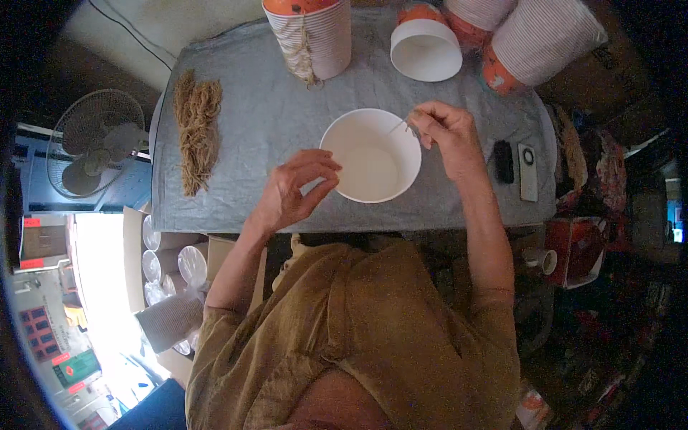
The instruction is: Threading strings through holes in paper bowls to create handles and then stacking the bowls for packaging.
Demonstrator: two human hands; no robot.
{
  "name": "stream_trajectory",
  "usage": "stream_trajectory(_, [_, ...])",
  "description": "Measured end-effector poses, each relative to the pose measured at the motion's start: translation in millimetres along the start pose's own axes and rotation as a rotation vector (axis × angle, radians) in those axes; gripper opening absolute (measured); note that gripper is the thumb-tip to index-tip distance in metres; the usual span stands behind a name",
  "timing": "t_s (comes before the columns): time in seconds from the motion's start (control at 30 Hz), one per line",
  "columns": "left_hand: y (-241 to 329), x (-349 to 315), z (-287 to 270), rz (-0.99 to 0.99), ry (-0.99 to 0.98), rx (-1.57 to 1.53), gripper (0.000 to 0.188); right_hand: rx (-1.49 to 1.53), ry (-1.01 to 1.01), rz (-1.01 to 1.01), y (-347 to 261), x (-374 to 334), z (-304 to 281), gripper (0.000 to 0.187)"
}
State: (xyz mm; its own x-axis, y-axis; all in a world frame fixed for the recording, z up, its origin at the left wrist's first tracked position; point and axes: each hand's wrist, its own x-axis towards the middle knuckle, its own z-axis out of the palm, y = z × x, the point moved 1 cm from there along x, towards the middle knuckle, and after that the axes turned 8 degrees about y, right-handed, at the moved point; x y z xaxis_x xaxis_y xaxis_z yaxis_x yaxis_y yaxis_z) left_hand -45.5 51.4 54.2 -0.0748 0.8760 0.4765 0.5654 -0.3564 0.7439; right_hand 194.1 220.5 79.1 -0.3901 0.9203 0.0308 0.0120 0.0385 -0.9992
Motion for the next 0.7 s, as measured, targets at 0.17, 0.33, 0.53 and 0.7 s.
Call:
stream_trajectory(0.17, [6.5,-2.5,-4.1,0.08,-0.114,-0.064,0.015,-0.047,-0.036,-0.009,-12.1,20.8,6.7,0.016])
stream_trajectory(0.33, [-0.1,-9.1,-4.6,-0.103,-0.12,-0.194,0.017,-0.397,-0.236,-0.29,-69.9,41.0,77.8,0.019])
stream_trajectory(0.53, [-21.5,-15.4,-16.5,-0.368,0.528,-0.904,0.008,-0.29,-0.325,-0.81,-159.3,37.1,117.1,0.066])
stream_trajectory(0.7, [-13.3,4.0,-23.0,-0.304,0.616,-1.27,0.006,-0.237,-0.147,-0.703,-124.1,49.3,66.5,0.118])
